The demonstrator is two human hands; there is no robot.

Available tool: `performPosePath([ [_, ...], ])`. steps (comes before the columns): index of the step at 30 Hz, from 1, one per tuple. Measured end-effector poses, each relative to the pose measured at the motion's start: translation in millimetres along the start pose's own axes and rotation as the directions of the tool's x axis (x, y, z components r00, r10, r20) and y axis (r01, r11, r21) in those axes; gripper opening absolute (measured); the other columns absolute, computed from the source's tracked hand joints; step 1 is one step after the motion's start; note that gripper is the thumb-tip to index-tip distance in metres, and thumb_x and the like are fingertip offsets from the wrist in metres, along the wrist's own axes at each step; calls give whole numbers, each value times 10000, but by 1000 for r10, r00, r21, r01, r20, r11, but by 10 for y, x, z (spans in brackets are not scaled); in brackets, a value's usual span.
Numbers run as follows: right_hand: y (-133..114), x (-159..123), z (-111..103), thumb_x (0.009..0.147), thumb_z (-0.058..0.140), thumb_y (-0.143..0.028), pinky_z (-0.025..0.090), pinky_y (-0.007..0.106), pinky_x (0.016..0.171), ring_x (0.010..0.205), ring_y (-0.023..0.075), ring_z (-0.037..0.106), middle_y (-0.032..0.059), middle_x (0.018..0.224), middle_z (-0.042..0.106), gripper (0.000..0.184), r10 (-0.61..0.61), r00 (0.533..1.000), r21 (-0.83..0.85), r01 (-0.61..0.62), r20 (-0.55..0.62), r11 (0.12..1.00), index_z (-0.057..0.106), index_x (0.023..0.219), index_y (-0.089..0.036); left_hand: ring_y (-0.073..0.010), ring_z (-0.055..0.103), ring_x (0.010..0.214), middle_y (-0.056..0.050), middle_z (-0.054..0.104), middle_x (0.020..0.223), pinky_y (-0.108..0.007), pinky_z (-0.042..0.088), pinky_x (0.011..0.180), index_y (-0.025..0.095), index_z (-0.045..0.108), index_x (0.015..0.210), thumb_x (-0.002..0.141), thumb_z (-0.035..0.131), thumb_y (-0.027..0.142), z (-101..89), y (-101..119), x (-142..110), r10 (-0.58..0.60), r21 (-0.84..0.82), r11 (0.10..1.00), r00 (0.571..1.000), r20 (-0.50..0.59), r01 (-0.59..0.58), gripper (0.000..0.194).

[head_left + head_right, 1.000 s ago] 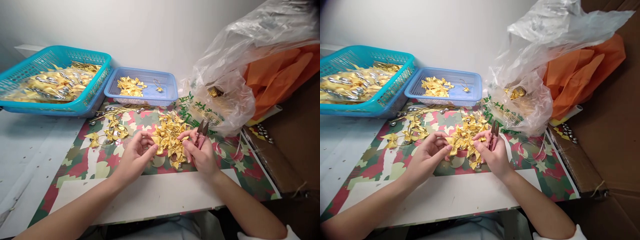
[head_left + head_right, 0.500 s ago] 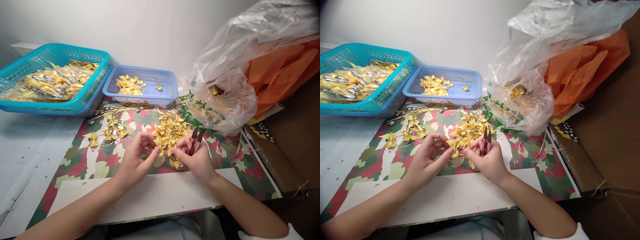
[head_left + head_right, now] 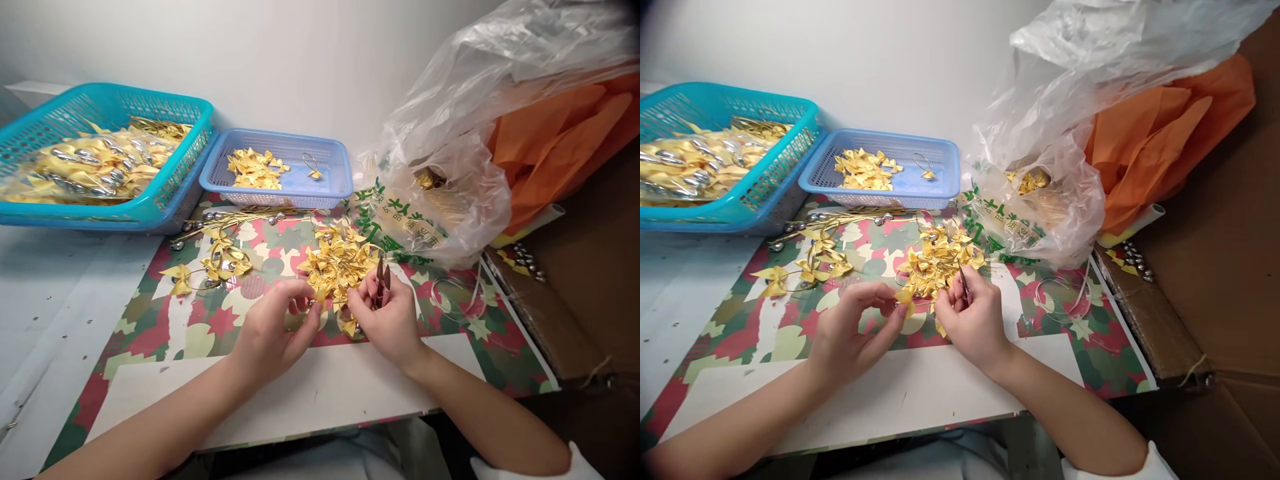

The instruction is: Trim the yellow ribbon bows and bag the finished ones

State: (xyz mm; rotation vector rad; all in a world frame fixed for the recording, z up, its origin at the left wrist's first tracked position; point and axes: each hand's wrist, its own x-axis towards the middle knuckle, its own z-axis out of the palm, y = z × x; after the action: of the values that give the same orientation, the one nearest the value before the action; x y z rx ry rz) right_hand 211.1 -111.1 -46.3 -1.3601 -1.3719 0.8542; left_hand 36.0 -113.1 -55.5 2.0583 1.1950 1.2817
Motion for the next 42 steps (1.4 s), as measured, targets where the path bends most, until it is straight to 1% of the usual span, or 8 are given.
performPosePath([
  [4,-24,-2,-63,793,633,-239,385,212,458,454,68,423,-76,579,440,354,-24,987,205,-8,157,979,297,683,-238,-86,576,650,16,568,855,-204,491,552,231,471,929,867,587,161,-15,-1,39,-245,-230,938,966,83,258,149],
  [7,-17,15,-128,832,619,-282,365,218,438,428,61,403,-72,612,469,344,-44,979,319,-23,200,947,305,701,-236,-81,567,631,37,533,798,-188,489,527,232,444,938,897,581,245,-33,-19,86,-415,-452,752,877,243,481,144],
  [11,0,38,-152,817,644,-242,376,214,443,435,53,416,-74,645,493,334,-81,987,326,31,140,945,328,707,-233,-52,518,524,80,507,724,-169,469,490,243,393,926,901,583,258,-48,-42,124,-477,-587,518,779,406,623,193],
  [14,4,20,-104,753,729,-198,398,206,431,417,37,447,-54,733,615,420,-93,982,304,39,164,952,312,706,-233,-57,523,553,84,509,740,-174,491,495,244,377,894,880,623,260,-44,-36,130,-457,-640,447,775,437,625,247],
  [18,40,-32,-24,745,760,-214,469,221,426,413,55,532,23,892,733,456,-114,968,318,38,225,947,306,709,-239,-58,530,574,73,512,746,-184,499,523,227,410,867,887,623,278,-35,-12,124,-426,-625,456,772,472,634,220],
  [26,76,-50,-34,781,741,-196,442,201,342,387,64,534,12,859,762,440,-203,969,288,156,140,945,314,686,-241,-85,508,646,39,516,751,-182,472,532,209,485,872,887,612,293,-22,12,107,-432,-573,518,772,465,635,153],
  [33,65,-17,-43,769,763,-195,491,222,415,467,103,616,16,776,765,448,-274,954,271,234,122,934,330,662,-239,-96,512,650,27,517,764,-205,469,547,204,489,874,900,578,276,-25,18,96,-413,-537,551,768,490,639,117],
  [42,-10,-23,-74,804,723,-264,405,203,313,340,59,501,31,807,771,451,-115,985,283,74,129,956,298,653,-236,-102,500,681,17,510,766,-202,433,566,201,516,834,911,530,231,-19,2,94,-398,-410,742,840,367,531,84],
])
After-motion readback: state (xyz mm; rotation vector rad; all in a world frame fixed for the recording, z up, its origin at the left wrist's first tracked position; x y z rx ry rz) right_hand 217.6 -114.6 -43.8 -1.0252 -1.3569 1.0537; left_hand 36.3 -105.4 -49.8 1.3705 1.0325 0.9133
